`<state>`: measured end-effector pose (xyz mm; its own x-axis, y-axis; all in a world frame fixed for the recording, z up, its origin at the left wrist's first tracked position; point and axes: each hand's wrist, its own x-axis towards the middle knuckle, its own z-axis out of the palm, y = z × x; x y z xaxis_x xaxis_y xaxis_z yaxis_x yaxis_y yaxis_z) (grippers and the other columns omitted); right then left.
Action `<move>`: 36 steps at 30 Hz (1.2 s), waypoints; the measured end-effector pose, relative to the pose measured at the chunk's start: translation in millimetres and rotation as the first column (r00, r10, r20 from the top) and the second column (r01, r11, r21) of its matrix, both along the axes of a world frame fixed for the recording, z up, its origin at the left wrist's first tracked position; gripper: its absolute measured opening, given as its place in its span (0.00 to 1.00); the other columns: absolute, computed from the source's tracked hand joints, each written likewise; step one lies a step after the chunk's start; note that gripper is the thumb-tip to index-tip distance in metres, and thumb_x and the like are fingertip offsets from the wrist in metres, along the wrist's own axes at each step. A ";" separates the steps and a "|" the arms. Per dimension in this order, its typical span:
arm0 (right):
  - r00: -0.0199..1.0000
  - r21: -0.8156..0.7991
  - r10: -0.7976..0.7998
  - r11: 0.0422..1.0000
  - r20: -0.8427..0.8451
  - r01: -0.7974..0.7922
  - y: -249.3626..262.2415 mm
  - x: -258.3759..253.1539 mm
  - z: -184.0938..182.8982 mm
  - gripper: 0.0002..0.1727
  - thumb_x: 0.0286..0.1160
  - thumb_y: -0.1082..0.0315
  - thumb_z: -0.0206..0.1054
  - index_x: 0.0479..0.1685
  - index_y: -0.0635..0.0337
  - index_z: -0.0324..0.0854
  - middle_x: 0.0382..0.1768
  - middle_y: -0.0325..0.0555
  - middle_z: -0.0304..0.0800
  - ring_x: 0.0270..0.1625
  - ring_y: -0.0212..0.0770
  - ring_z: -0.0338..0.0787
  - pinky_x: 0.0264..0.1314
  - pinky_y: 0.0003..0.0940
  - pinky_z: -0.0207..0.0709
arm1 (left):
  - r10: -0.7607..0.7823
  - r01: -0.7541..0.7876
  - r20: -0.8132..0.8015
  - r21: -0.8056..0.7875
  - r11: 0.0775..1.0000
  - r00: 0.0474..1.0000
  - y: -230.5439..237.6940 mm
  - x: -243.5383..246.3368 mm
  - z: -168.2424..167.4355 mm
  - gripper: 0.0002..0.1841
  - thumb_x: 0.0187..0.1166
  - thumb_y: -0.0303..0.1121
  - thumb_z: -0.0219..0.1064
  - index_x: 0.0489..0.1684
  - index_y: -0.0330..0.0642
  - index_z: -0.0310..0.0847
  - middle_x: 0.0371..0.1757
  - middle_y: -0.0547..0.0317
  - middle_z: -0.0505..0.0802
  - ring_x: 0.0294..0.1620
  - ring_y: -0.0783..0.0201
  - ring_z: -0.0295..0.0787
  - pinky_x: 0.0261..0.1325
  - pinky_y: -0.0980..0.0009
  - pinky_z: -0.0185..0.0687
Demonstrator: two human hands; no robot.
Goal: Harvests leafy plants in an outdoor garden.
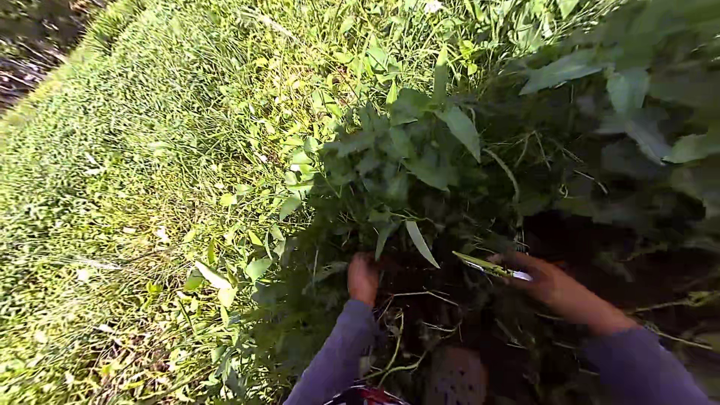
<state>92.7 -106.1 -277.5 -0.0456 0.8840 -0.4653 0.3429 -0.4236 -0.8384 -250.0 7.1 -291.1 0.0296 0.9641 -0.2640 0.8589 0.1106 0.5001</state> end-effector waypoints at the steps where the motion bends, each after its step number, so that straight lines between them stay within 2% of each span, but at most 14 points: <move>1: 1.000 -0.008 -0.002 1.000 -0.002 0.001 0.6 -0.9 -0.2 0.20 0.78 0.73 0.68 0.69 0.52 0.81 0.61 0.49 0.88 0.60 0.46 0.88 0.64 0.53 0.81 | -0.124 0.124 -0.026 0.001 0.992 0.992 -3.5 7.8 -2.1 0.14 0.81 0.28 0.68 0.62 0.36 0.86 0.63 0.41 0.91 0.64 0.46 0.90 0.70 0.46 0.85; 3: 1.000 -0.016 0.002 1.000 -0.002 -0.002 2.1 -4.5 1.4 0.21 0.79 0.74 0.67 0.70 0.53 0.80 0.60 0.49 0.88 0.54 0.46 0.89 0.57 0.51 0.82 | -0.410 0.413 -0.090 0.023 0.910 0.908 -14.4 25.5 -14.7 0.15 0.79 0.26 0.69 0.63 0.39 0.89 0.68 0.41 0.89 0.70 0.45 0.87 0.74 0.47 0.83; 5: 1.000 -0.015 0.008 1.000 0.013 -0.008 4.0 -9.9 1.0 0.21 0.79 0.73 0.67 0.70 0.52 0.80 0.60 0.49 0.89 0.52 0.47 0.90 0.54 0.53 0.83 | -0.541 0.547 -0.115 0.028 0.836 0.833 -24.3 32.5 -28.4 0.14 0.81 0.24 0.65 0.61 0.42 0.91 0.72 0.40 0.88 0.72 0.42 0.86 0.75 0.46 0.82; 7: 0.999 0.004 0.005 1.000 0.047 -0.005 7.1 -11.2 0.8 0.21 0.78 0.71 0.69 0.70 0.51 0.81 0.59 0.51 0.90 0.53 0.50 0.90 0.54 0.58 0.83 | -0.475 0.478 -0.065 0.026 0.878 0.877 -23.4 32.3 -28.0 0.14 0.83 0.22 0.61 0.58 0.40 0.91 0.69 0.41 0.90 0.67 0.44 0.90 0.72 0.47 0.85; 10: 0.998 0.021 0.020 1.000 0.057 -0.021 6.0 -7.8 -1.5 0.21 0.77 0.70 0.69 0.69 0.50 0.81 0.58 0.49 0.90 0.54 0.49 0.90 0.56 0.58 0.83 | -0.075 0.073 0.067 0.027 0.997 0.995 -25.2 16.8 -21.3 0.11 0.83 0.28 0.64 0.53 0.37 0.91 0.56 0.44 0.94 0.58 0.49 0.93 0.67 0.48 0.87; 13: 0.998 0.044 0.027 0.999 0.052 -0.030 5.9 -6.2 -12.9 0.21 0.75 0.71 0.70 0.68 0.50 0.82 0.56 0.48 0.91 0.54 0.47 0.91 0.57 0.57 0.84 | 0.182 -0.191 0.098 0.101 0.976 0.978 -15.3 0.5 -14.6 0.12 0.81 0.30 0.68 0.57 0.34 0.87 0.54 0.39 0.92 0.53 0.46 0.92 0.62 0.45 0.88; 16: 0.998 0.048 0.045 0.998 0.047 -0.047 6.7 -13.7 -15.8 0.20 0.74 0.72 0.69 0.67 0.53 0.82 0.56 0.49 0.91 0.54 0.47 0.91 0.57 0.55 0.84 | 0.016 -0.005 -0.077 0.142 0.990 0.997 -8.5 4.1 -8.4 0.19 0.81 0.27 0.68 0.70 0.34 0.82 0.74 0.37 0.84 0.71 0.42 0.86 0.74 0.44 0.83; 18: 0.998 0.062 0.053 0.997 0.033 -0.055 9.7 -21.0 -13.1 0.20 0.73 0.71 0.68 0.66 0.52 0.82 0.55 0.47 0.91 0.54 0.46 0.91 0.57 0.53 0.84 | -0.254 0.290 -0.264 0.109 0.951 0.930 -4.9 13.0 -11.5 0.18 0.81 0.22 0.65 0.69 0.36 0.84 0.77 0.38 0.84 0.71 0.38 0.86 0.71 0.43 0.84; 20: 0.997 0.076 0.069 0.994 0.034 -0.072 12.5 -24.8 -10.1 0.21 0.73 0.69 0.68 0.67 0.51 0.82 0.54 0.46 0.91 0.52 0.45 0.91 0.55 0.53 0.84 | -0.367 0.411 -0.371 0.044 0.911 0.853 -0.6 17.4 -19.5 0.22 0.80 0.21 0.65 0.75 0.38 0.81 0.82 0.41 0.80 0.71 0.38 0.86 0.67 0.43 0.86; 24: 0.998 0.073 0.063 0.995 0.029 -0.065 13.4 -26.0 -2.4 0.21 0.73 0.67 0.67 0.67 0.49 0.82 0.53 0.44 0.91 0.50 0.44 0.90 0.52 0.52 0.84 | -0.291 0.283 -0.316 -0.073 0.956 0.903 12.4 19.1 -0.5 0.27 0.83 0.24 0.64 0.84 0.36 0.70 0.86 0.33 0.73 0.74 0.31 0.81 0.66 0.36 0.84; 28: 0.998 0.079 0.047 0.996 0.044 -0.050 12.2 -27.6 -3.1 0.20 0.73 0.67 0.68 0.66 0.49 0.83 0.48 0.46 0.92 0.44 0.45 0.90 0.45 0.53 0.84 | -0.229 0.168 -0.317 -0.208 0.963 0.920 36.7 26.0 17.4 0.19 0.91 0.31 0.55 0.73 0.30 0.78 0.68 0.29 0.86 0.66 0.31 0.87 0.66 0.36 0.83; 31: 0.997 0.083 0.057 0.995 0.042 -0.060 13.7 -37.9 7.9 0.19 0.76 0.71 0.67 0.66 0.52 0.82 0.53 0.48 0.91 0.50 0.47 0.90 0.53 0.54 0.84 | -0.287 0.230 -0.303 -0.212 0.950 0.909 30.3 22.8 30.1 0.16 0.85 0.26 0.62 0.66 0.28 0.81 0.62 0.26 0.88 0.61 0.28 0.87 0.60 0.32 0.84; 33: 0.995 0.055 0.075 0.995 0.059 -0.079 19.6 -52.7 17.9 0.20 0.80 0.71 0.66 0.70 0.52 0.81 0.58 0.51 0.90 0.56 0.51 0.90 0.59 0.58 0.83 | -0.195 0.147 -0.291 -0.178 0.973 0.937 21.5 11.0 34.1 0.15 0.83 0.26 0.64 0.64 0.28 0.81 0.62 0.26 0.88 0.62 0.28 0.87 0.62 0.32 0.83; 36: 0.984 0.067 0.125 0.989 0.125 -0.134 37.9 -85.3 31.8 0.21 0.83 0.70 0.65 0.74 0.52 0.79 0.61 0.57 0.89 0.59 0.56 0.90 0.63 0.61 0.81 | -0.027 -0.008 -0.285 -0.122 0.992 0.958 6.0 -23.1 34.7 0.19 0.86 0.31 0.63 0.74 0.36 0.79 0.72 0.32 0.84 0.71 0.33 0.84 0.71 0.34 0.79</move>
